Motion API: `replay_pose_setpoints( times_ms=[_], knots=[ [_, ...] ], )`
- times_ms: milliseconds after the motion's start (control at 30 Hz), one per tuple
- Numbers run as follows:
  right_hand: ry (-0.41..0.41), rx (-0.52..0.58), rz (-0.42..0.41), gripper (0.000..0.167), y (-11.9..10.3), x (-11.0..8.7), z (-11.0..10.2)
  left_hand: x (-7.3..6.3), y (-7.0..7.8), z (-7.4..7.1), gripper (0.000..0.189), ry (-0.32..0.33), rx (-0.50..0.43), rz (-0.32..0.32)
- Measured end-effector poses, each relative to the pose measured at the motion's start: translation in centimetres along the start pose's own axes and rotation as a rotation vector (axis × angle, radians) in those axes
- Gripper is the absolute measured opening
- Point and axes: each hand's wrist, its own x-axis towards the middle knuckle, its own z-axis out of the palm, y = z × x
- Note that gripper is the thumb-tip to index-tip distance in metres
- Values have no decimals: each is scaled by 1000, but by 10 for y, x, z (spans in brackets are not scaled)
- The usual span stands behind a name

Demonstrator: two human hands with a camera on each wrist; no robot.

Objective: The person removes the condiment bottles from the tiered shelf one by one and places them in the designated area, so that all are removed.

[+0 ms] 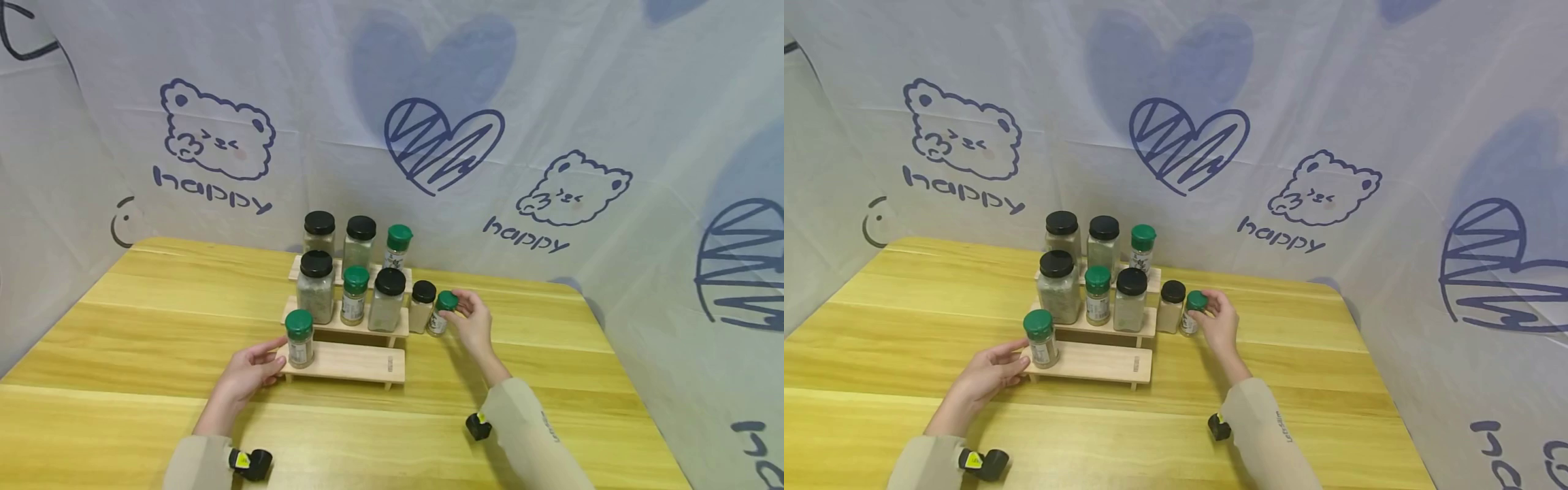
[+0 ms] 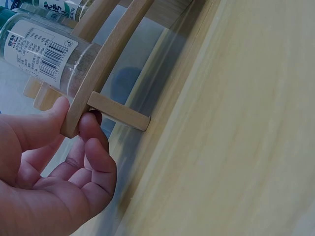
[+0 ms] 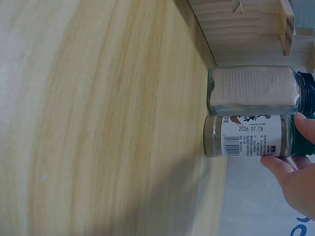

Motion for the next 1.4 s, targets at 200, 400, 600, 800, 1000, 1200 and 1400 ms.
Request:
replay_pose_setpoints(
  times_ms=[200, 400, 600, 800, 1000, 1200, 1400],
  knots=[
    [-17, -11, -15, 41, 1, 0, 0, 1, 0, 0, 46, -4, -4, 3],
    [-19, 13, -18, 41, 1, 0, 1, 1, -1, -1, 46, -8, -6, 4],
    [-16, 61, 23, 48, 3, -4, 3, 2, -2, -1, 47, -9, -9, 9],
    [-6, 61, 0, 52, 1, -10, 3, 2, -2, -1, 46, -7, -6, 11],
    [9, 109, -24, 45, 1, -15, 2, 2, -1, 0, 46, -5, -4, 6],
    [34, 137, -23, 38, 1, -22, -1, 1, 0, 0, 47, -4, -4, 4],
    [56, 109, -4, 32, -3, -32, -3, 1, 0, 0, 47, -8, -8, 0]
  ],
)
